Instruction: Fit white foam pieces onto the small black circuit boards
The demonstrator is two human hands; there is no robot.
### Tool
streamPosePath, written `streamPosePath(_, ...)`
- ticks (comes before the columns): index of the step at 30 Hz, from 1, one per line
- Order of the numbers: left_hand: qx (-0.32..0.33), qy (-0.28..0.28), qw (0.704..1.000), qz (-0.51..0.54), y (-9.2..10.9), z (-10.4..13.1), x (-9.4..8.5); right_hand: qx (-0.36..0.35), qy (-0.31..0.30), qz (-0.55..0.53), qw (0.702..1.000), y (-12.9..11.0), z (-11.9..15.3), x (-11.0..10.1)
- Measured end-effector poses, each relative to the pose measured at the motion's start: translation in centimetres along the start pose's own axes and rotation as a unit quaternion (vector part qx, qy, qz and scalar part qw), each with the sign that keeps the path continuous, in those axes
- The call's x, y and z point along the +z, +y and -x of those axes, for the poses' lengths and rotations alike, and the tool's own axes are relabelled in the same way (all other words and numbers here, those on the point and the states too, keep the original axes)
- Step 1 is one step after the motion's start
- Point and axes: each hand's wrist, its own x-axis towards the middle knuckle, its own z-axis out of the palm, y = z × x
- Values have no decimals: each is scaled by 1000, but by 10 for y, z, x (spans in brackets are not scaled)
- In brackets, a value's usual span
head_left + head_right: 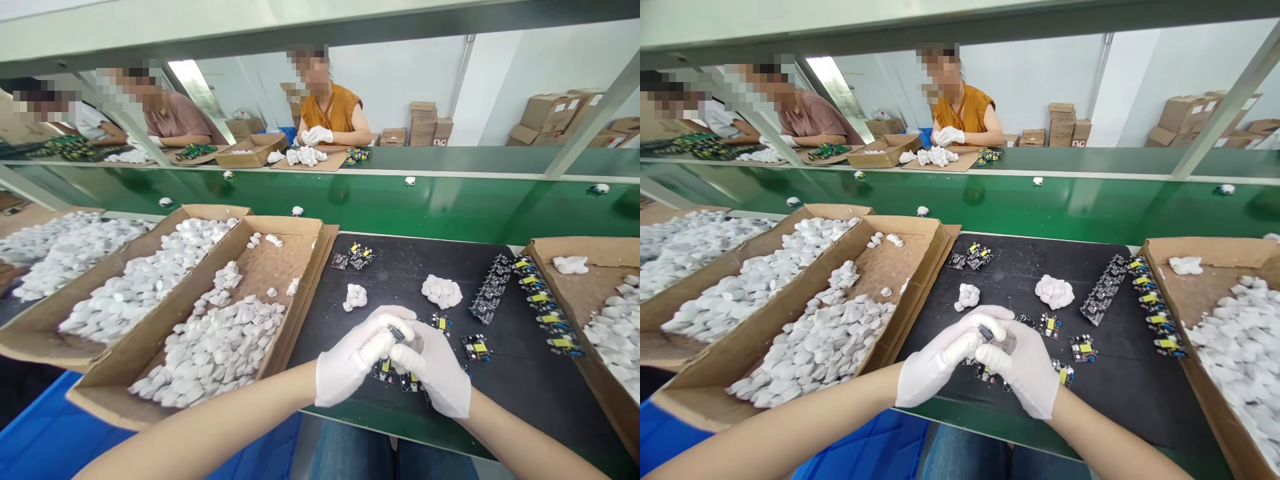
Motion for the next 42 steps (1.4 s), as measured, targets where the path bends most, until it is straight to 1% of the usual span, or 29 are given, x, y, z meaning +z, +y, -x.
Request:
streamPosePath(3, -42, -9, 997, 68, -5, -4, -3, 10, 11, 37, 999, 5, -5, -2)
streamPosePath(5, -57, -5, 994, 89, -10, -6, -4, 14, 11, 42, 999, 9, -7, -3)
streamPosePath(7, -56, 2, 995, 81, -11, -6, -5, 12, -11, 10, 1000, 11, -9, -3)
streamPosePath(9, -49, 4, 997, 52, -9, -5, -6, 10, -49, -38, 998, 10, -8, -3)
streamPosePath(10, -31, 1, 999, 24, -8, -5, -6, 6, -65, -68, 996, 9, -8, -3)
streamPosePath(12, 45, 3, 997, -60, -4, -4, -6, -9, -95, -123, 988, 7, -6, -4)
streamPosePath(14, 145, 24, 977, -156, -2, -3, -6, -29, -119, -134, 983, 5, -3, -5)
streamPosePath(15, 185, 38, 962, -197, -1, -2, -6, -36, -127, -118, 984, 5, -2, -6)
streamPosePath(16, 212, 50, 950, -223, 0, -1, -5, -42, -133, -89, 986, 4, -1, -7)
streamPosePath(17, 229, 60, 942, -237, 0, 0, -4, -49, -137, -59, 988, 3, 0, -8)
streamPosePath(19, 248, 68, 936, -241, 2, 1, -2, -59, -134, -8, 989, 1, 2, -9)
streamPosePath(21, 251, 62, 936, -238, 3, 2, -1, -71, -130, 32, 988, -1, 3, -9)
streamPosePath(23, 245, 45, 938, -240, 5, 1, -1, -78, -118, 64, 988, -3, 2, -7)
streamPosePath(26, 226, 25, 941, -250, 8, -1, -3, -78, -100, 79, 989, -6, 0, -5)
streamPosePath(28, 221, 23, 940, -259, 11, -1, -4, -96, -112, 78, 986, -8, -2, -4)
streamPosePath(30, 227, 19, 932, -280, 14, -2, -5, -118, -138, 71, 981, -9, -2, -4)
streamPosePath(32, 237, 26, 918, -316, 15, -2, -5, -104, -149, 59, 982, -9, -1, -4)
streamPosePath(35, 241, 60, 891, -380, 14, -2, -5, -70, -138, 35, 987, -3, 0, -6)
streamPosePath(37, 238, 72, 876, -413, 13, -2, -6, -63, -144, -1, 988, 3, -1, -7)
streamPosePath(39, 229, 75, 870, -431, 13, -3, -7, -49, -156, -59, 985, 6, -3, -7)
streamPosePath(42, 200, 68, 868, -450, 13, -3, -7, -4, -159, -161, 974, 7, -5, -5)
